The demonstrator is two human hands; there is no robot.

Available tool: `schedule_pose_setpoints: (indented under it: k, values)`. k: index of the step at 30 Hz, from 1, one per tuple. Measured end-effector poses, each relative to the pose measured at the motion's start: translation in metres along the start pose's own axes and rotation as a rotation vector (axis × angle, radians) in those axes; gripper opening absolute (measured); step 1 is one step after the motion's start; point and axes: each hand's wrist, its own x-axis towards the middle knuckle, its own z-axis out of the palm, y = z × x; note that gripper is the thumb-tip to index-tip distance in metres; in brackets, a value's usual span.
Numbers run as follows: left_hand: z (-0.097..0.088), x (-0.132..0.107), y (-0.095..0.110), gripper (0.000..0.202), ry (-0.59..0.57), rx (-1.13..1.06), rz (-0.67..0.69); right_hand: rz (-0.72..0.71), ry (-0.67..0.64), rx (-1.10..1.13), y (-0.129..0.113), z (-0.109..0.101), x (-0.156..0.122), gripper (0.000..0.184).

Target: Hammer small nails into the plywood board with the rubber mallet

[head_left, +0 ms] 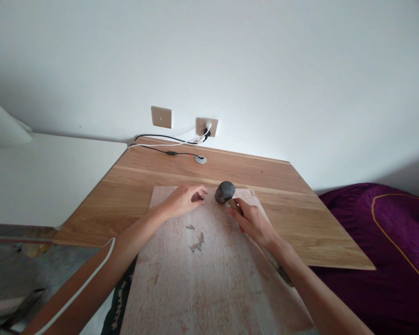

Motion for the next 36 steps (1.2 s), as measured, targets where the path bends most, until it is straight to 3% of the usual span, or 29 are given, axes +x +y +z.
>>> schedule_pose_setpoints:
  k: [5, 9, 28, 36]
  values:
    - [0.001, 0.0, 0.0, 0.043, 0.028, -0.006, -0.017, 0.0, -0.008, 0.103, -0.028, -0.006, -0.004, 0.021]
    - [0.002, 0.001, -0.001, 0.051, 0.027, -0.025, -0.016, -0.031, -0.098, 0.037, -0.043, -0.005, -0.003, 0.017]
    - [0.001, 0.002, -0.001, 0.047, 0.032, 0.026, 0.009, -0.016, -0.071, -0.014, -0.042, 0.005, -0.01, 0.019]
    - [0.002, 0.002, -0.002, 0.045, 0.038, 0.019, 0.009, -0.085, -0.03, -0.08, -0.045, 0.002, -0.006, 0.016]
